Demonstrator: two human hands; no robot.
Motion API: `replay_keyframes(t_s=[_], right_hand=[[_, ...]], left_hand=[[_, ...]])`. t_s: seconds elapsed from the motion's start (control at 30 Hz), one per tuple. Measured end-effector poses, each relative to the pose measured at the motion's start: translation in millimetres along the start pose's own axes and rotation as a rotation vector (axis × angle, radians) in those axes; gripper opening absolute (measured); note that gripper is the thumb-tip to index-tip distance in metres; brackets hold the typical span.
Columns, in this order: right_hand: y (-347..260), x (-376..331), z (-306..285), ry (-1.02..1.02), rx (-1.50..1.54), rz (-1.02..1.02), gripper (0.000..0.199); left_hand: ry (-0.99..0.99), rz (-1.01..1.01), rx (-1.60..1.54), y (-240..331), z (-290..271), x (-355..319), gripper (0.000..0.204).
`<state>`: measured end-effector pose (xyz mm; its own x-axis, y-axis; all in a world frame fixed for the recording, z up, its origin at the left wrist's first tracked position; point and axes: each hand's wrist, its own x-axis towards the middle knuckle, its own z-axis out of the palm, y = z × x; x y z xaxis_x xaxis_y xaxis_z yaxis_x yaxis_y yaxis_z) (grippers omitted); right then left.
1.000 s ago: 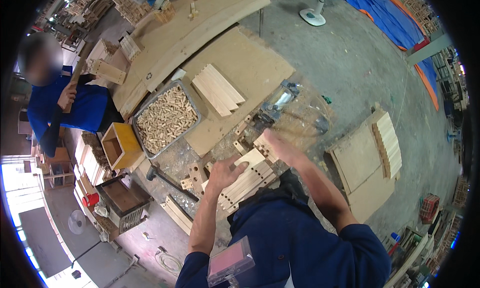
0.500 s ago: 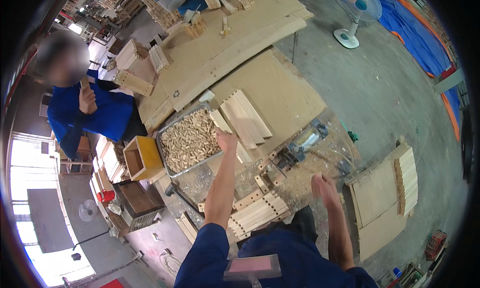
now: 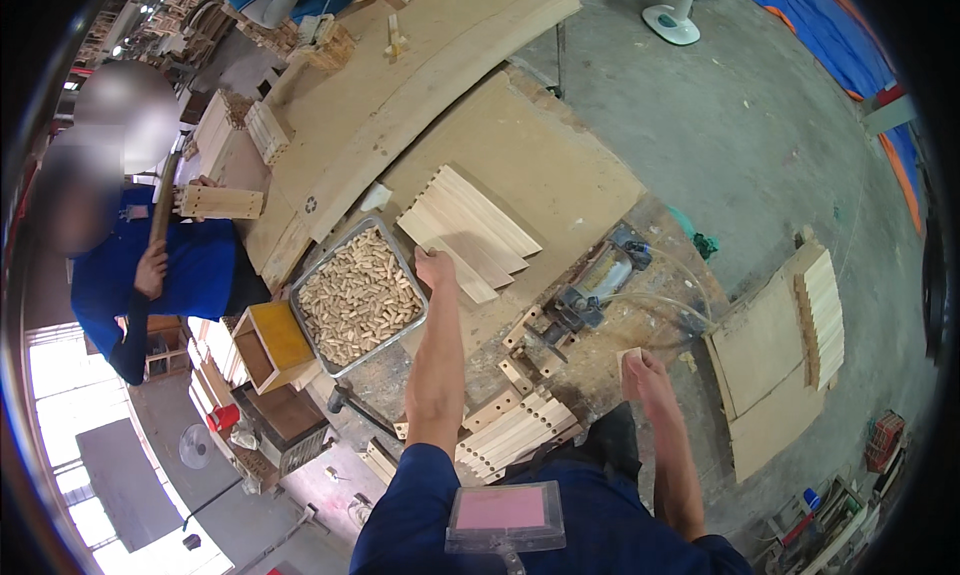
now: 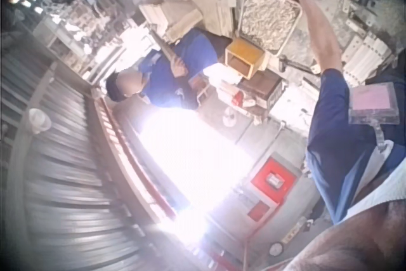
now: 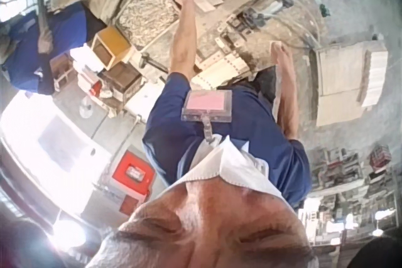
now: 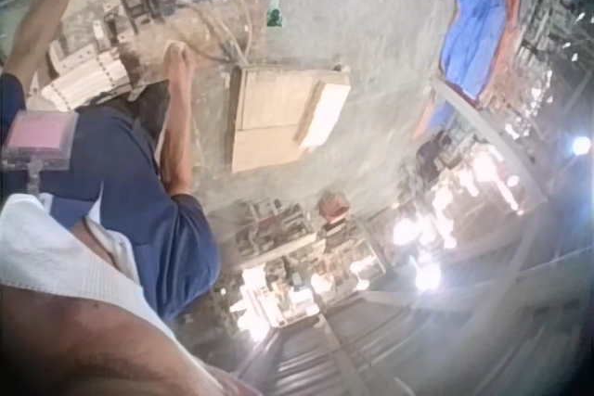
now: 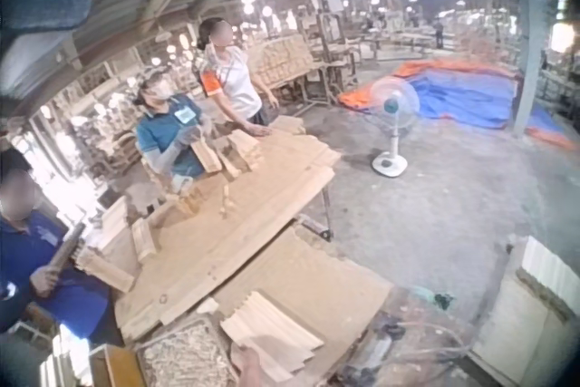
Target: The person picks up small wooden planks from a workbench and stacks them in neat piles on a large cardboard sheet on the floor. The person repeatedly picks up planks, aligns them, and places them into growing stacks.
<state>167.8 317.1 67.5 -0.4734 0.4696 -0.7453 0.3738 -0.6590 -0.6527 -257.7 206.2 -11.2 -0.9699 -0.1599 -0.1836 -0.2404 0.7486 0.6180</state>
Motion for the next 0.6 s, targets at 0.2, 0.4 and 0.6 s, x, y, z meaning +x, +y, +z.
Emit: replay_keyframes(t_s=[0.2, 0.4, 0.6], right_hand=[[4.1, -7.5, -1.8, 0.053, 0.016, -0.004, 0.026], [10.2, -20.5, -2.0, 0.003, 0.059, -0.040, 0.028], [2.0, -39.8, 16.6, 0.036, -0.001, -0.009, 0.027]], left_hand=[[0.068, -0.097, 0.276, 4.0, 18.5, -12.7, 0.034], [-0.093, 0.116, 0.049, -1.3, 6.1, 5.0, 0.038], [-0.046, 0.460, -0.110, -28.3, -60.2, -27.4, 0.028]])
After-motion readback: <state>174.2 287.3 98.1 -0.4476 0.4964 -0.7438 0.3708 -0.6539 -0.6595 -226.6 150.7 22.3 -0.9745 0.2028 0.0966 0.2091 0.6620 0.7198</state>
